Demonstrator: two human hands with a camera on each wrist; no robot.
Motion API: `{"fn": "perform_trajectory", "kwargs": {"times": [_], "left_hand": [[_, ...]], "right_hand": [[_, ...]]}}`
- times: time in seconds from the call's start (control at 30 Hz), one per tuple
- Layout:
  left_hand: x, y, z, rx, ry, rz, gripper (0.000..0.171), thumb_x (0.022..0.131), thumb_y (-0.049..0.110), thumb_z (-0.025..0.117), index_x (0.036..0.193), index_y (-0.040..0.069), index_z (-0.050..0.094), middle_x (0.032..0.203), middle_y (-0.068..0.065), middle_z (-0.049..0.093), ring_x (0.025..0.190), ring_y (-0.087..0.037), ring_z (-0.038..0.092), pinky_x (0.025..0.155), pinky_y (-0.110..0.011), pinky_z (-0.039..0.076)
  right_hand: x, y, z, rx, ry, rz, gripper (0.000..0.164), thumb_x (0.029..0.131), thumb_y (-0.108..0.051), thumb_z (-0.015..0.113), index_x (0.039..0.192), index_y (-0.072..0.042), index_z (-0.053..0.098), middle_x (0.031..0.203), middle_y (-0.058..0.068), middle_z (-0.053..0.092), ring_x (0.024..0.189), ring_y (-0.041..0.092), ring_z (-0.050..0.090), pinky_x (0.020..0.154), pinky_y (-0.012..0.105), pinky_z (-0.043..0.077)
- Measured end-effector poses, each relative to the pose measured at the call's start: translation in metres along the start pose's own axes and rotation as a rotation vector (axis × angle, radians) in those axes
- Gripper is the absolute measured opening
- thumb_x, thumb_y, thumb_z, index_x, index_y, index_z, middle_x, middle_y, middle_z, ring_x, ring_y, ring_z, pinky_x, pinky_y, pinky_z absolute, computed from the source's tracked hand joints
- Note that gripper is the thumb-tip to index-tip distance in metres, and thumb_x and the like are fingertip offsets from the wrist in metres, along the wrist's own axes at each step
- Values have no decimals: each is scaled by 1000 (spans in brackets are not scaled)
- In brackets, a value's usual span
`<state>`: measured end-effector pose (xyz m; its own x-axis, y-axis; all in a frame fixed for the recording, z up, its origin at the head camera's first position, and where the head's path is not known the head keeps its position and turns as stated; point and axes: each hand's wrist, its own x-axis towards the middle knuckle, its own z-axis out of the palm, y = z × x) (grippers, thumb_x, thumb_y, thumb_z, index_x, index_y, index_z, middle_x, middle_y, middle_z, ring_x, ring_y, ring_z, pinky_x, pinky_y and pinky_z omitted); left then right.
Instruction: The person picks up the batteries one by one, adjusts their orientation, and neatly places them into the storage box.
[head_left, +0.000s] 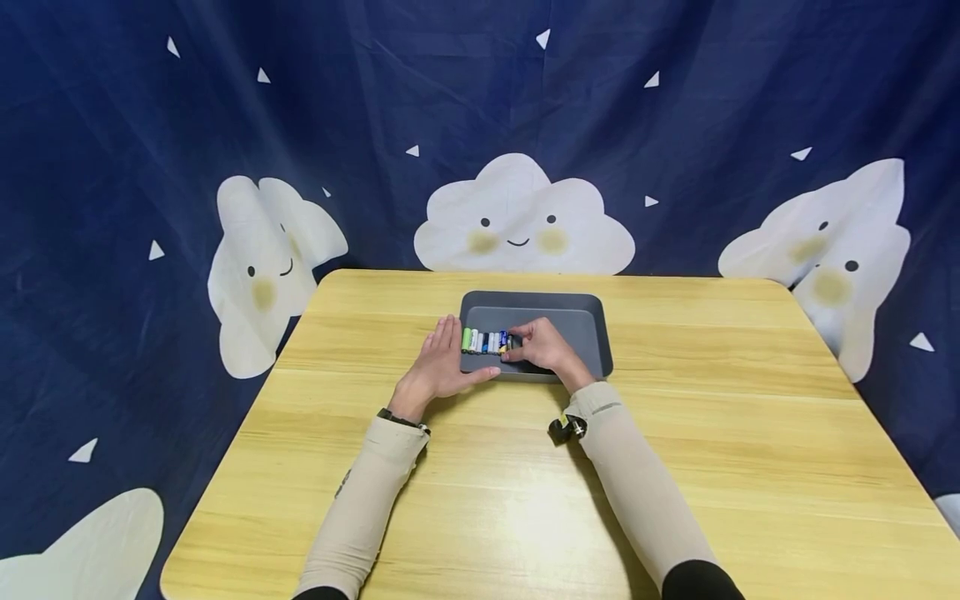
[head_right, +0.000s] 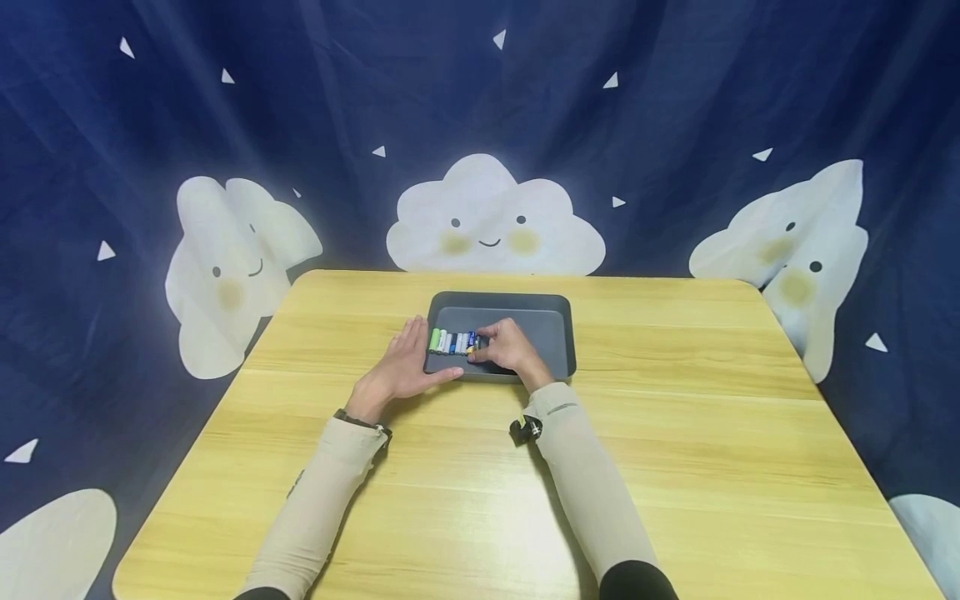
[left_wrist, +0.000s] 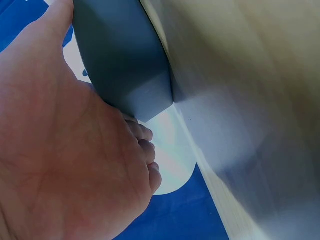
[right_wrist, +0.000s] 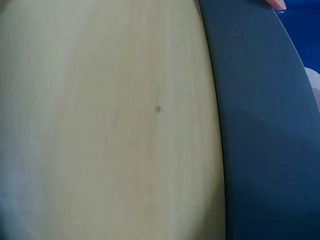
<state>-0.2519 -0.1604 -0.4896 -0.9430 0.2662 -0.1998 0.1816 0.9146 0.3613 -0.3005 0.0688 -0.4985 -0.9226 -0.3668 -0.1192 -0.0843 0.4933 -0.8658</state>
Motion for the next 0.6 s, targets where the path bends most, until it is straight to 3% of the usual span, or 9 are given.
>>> {"fn": "perform_trajectory", "kwargs": {"times": [0.07,0.17,0.23,0.27,0.33,0.43,0.6], "left_hand": [[-2,2,-3,-2,-4,4,126,88,81,52,164,0,-7,174,-19,-10,164,-32,-9,134,-51,7],[-3,2,-4,-10,-5,8,128,87,85,49,164,0,-7,175,-19,-9,164,-32,-9,134,-51,7],[-3,2,-4,-15,-5,11,130,86,88,47,164,0,-7,175,-19,-9,164,-32,-10,134,-51,6],[-4,1,-4,-16,-1,12,131,85,89,46,164,-1,-6,175,-20,-8,164,-32,-9,134,-52,6],[-5,1,-5,-13,1,12,132,84,90,45,164,-1,-6,174,-20,-8,164,-33,-9,134,-52,6],[-7,0,-6,0,9,19,131,85,89,47,164,-3,-3,174,-22,-5,164,-34,-6,134,-52,7],[-11,-1,-8,22,20,26,126,88,82,51,164,-4,0,174,-23,-2,164,-35,-1,133,-52,11]], "right_hand": [[-1,0,-1,-6,-1,-2,60,80,-12,89,133,4,67,42,-10,34,40,5,26,59,20,47],[-3,-2,-3,-5,0,-13,56,80,-13,89,129,6,69,41,-9,37,39,5,25,86,32,60],[-5,-3,-5,-8,2,-20,51,81,-14,88,124,7,71,44,-9,43,40,5,25,108,43,55],[-7,-4,-6,-7,0,-19,49,82,-14,87,124,7,71,44,-8,44,40,6,25,109,47,53],[-11,-7,-10,0,0,-11,48,85,-14,85,125,7,71,46,-6,46,40,7,25,105,47,55],[-18,-12,-18,-7,21,2,47,90,-16,81,130,5,69,47,-5,44,41,9,25,85,35,54],[-33,-21,-35,-9,92,-52,45,95,-22,75,132,3,68,47,-7,33,43,10,23,55,25,35]]}}
